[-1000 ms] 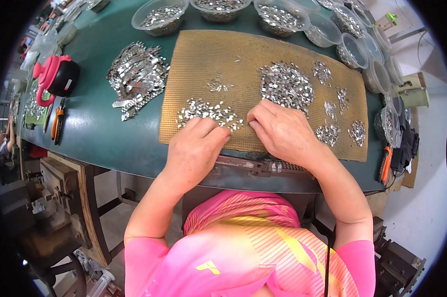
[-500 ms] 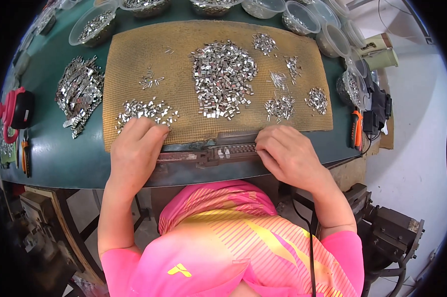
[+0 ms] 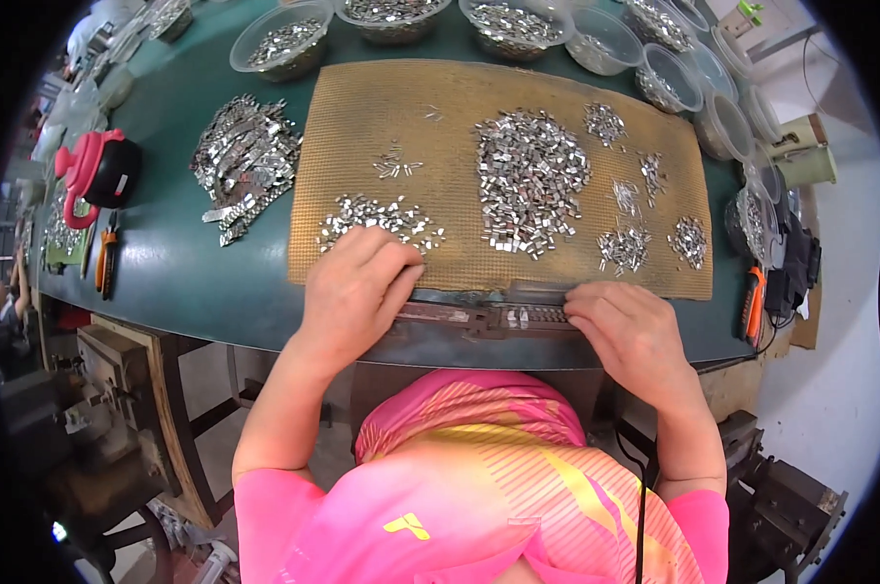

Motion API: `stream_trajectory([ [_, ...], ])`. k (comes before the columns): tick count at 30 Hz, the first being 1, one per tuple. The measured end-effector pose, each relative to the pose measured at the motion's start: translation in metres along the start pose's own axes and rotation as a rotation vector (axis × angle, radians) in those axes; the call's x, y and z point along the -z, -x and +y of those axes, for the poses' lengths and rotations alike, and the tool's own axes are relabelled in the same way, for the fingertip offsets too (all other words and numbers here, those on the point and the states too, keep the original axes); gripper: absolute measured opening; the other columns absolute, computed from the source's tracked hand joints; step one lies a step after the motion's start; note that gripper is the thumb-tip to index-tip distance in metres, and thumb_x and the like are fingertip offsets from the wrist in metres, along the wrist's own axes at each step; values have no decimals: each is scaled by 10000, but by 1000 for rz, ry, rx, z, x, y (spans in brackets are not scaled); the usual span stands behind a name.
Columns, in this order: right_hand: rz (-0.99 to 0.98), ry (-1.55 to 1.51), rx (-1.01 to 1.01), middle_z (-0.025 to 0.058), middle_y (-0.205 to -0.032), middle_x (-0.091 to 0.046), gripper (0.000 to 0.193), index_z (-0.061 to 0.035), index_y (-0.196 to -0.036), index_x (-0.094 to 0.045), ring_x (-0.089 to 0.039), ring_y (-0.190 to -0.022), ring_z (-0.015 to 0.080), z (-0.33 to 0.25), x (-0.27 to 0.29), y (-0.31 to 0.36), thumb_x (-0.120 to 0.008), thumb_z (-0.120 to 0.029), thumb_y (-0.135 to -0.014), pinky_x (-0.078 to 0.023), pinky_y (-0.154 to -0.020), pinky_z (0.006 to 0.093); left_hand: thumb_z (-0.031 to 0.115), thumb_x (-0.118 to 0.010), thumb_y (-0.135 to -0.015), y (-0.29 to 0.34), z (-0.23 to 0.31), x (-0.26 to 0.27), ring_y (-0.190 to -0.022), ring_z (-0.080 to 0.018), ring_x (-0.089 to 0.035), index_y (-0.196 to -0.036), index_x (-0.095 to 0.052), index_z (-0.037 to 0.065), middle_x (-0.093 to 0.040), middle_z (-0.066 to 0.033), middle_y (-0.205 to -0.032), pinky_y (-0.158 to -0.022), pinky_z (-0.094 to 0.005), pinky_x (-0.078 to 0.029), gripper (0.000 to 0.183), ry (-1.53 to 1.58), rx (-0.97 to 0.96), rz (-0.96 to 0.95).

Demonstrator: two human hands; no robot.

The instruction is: The person places small metal clips into a guide strip by hand, then uses a manual press machine to process them.

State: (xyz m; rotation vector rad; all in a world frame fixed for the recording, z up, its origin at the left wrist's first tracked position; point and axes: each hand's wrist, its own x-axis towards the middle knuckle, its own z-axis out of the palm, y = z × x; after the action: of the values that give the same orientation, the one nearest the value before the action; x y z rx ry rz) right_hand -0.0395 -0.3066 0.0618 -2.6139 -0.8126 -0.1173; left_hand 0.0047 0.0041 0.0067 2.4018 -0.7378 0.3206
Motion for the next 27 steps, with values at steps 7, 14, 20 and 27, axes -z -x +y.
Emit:
stream_trajectory([
  [7, 67, -147, 136, 62, -950, -691, 155, -91, -1008, -697, -703, -839, 272, -13, -37, -75, -692, -77, -854, -564, -714, 391, 53, -761, -840, -2, 1, 6, -842, -289, -621, -925, -676, 61, -625, -76, -883, -725, -404, -497, 121, 39, -13, 2],
  [14, -8, -36, 191, 86, -913, -641, 134, -79, -1000, -685, -691, -768, 298, -9, -63, -102, -650, -71, -870, -568, -667, 408, 52, -753, -846, 1, 0, 7, -821, -292, -606, -946, -673, 65, -597, -75, -870, -713, -410, -493, 129, 30, -15, 8],
  [20, 42, -121, 134, 90, -896, -632, 90, -76, -971, -674, -690, -756, 304, -4, -65, -102, -678, -115, -890, -563, -640, 419, 33, -735, -856, 2, -3, 9, -840, -296, -610, -961, -677, 56, -604, -81, -884, -729, -410, -495, 122, 76, -3, -9],
  [27, 48, -27, 98, 77, -864, -610, 109, -90, -920, -658, -691, -744, 279, -15, -68, -106, -720, -176, -893, -554, -619, 403, 16, -713, -869, 3, -5, 10, -859, -301, -622, -990, -691, 48, -621, -88, -902, -752, -400, -503, 128, 76, 56, -11],
])
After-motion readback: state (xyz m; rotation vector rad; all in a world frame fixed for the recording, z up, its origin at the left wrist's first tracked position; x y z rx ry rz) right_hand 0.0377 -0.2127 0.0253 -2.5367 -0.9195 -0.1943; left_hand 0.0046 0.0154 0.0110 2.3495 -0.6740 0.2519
